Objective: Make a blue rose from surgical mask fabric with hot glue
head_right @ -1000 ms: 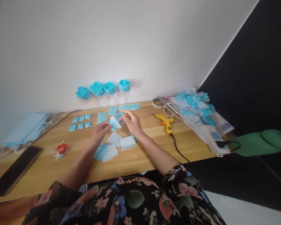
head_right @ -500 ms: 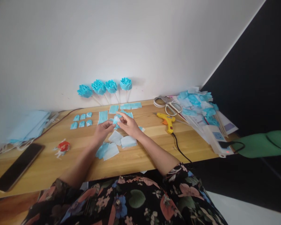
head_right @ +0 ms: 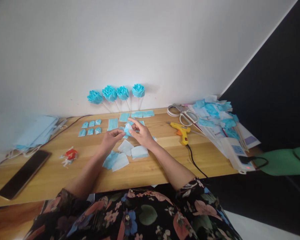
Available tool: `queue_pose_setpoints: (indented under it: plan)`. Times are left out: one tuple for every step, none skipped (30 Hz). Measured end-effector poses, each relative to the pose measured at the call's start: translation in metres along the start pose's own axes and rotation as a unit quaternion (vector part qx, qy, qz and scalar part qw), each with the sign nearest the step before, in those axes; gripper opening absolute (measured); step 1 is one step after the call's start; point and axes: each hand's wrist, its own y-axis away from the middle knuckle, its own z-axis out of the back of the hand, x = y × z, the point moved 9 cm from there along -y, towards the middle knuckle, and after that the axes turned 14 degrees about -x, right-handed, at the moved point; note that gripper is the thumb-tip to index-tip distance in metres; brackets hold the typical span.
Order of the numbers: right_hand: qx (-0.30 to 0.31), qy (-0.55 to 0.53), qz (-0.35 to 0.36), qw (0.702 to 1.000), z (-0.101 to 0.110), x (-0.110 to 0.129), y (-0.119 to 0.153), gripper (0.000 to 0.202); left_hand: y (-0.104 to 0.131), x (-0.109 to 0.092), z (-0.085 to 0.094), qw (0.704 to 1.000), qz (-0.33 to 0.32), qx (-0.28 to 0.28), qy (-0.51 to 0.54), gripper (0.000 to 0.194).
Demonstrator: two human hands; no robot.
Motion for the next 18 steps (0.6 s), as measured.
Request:
queue_pose_setpoints:
  plan:
    - [0.000, -0.006, -0.002, 1.000, 0.000, -0.001, 0.000, 0.056, 0.000, -0.001, 0.000, 1.000, 0.000, 0.002, 0.000, 0.032]
    - [-0.001, -0.015, -0.005, 1.000, 0.000, -0.002, -0.001, 0.056, 0.000, -0.002, 0.000, 1.000, 0.001, 0.005, 0.002, 0.032]
    - [0.000, -0.028, -0.009, 1.000, 0.000, -0.004, -0.001, 0.056, 0.001, -0.003, -0.001, 1.000, 0.002, 0.011, 0.007, 0.032]
    - [0.002, -0.043, -0.014, 0.999, 0.000, -0.006, -0.001, 0.056, 0.001, -0.004, -0.002, 1.000, 0.002, 0.020, 0.013, 0.032]
    - [0.004, -0.059, -0.020, 0.998, -0.001, -0.008, -0.001, 0.056, 0.002, -0.006, -0.003, 0.999, 0.001, 0.029, 0.020, 0.032]
    - [0.007, -0.073, -0.025, 0.997, -0.002, -0.009, -0.002, 0.057, 0.002, -0.007, -0.004, 0.999, -0.002, 0.039, 0.027, 0.032]
    - [0.009, -0.082, -0.028, 0.996, -0.002, -0.010, -0.002, 0.057, 0.002, -0.008, -0.004, 0.998, -0.006, 0.047, 0.031, 0.032]
    - [0.010, -0.086, -0.029, 0.996, -0.002, -0.011, -0.002, 0.056, 0.003, -0.009, -0.004, 0.998, -0.011, 0.051, 0.032, 0.033]
    - [0.010, -0.086, -0.029, 0.996, -0.002, -0.011, -0.002, 0.055, 0.002, -0.010, -0.004, 0.998, -0.015, 0.050, 0.033, 0.033]
    - [0.007, -0.082, -0.027, 0.996, -0.001, -0.011, -0.002, 0.055, 0.002, -0.010, -0.002, 0.998, -0.018, 0.044, 0.034, 0.032]
    - [0.005, -0.078, -0.026, 0.997, -0.001, -0.010, -0.002, 0.054, 0.001, -0.010, -0.001, 0.999, -0.019, 0.034, 0.037, 0.031]
    - [0.003, -0.076, -0.027, 0.997, -0.001, -0.009, -0.002, 0.054, 0.001, -0.010, 0.001, 0.999, -0.019, 0.024, 0.039, 0.032]
    - [0.003, -0.074, -0.028, 0.997, -0.002, -0.009, -0.001, 0.055, 0.000, -0.009, 0.001, 0.999, -0.017, 0.017, 0.040, 0.034]
    - [0.004, -0.073, -0.032, 0.997, -0.003, -0.008, -0.001, 0.056, 0.000, -0.008, 0.001, 0.999, -0.015, 0.012, 0.039, 0.036]
    - [0.006, -0.073, -0.035, 0.997, -0.005, -0.008, 0.000, 0.057, 0.000, -0.007, 0.000, 0.999, -0.012, 0.013, 0.036, 0.037]
    - [0.007, -0.073, -0.039, 0.997, -0.007, -0.009, 0.001, 0.058, 0.001, -0.005, -0.002, 0.999, -0.010, 0.017, 0.031, 0.037]
    - [0.008, -0.073, -0.044, 0.996, -0.009, -0.009, 0.002, 0.059, 0.001, -0.004, -0.004, 0.999, -0.007, 0.020, 0.026, 0.036]
    - [0.009, -0.075, -0.050, 0.996, -0.010, -0.010, 0.003, 0.059, 0.001, -0.002, -0.005, 0.999, -0.004, 0.023, 0.022, 0.035]
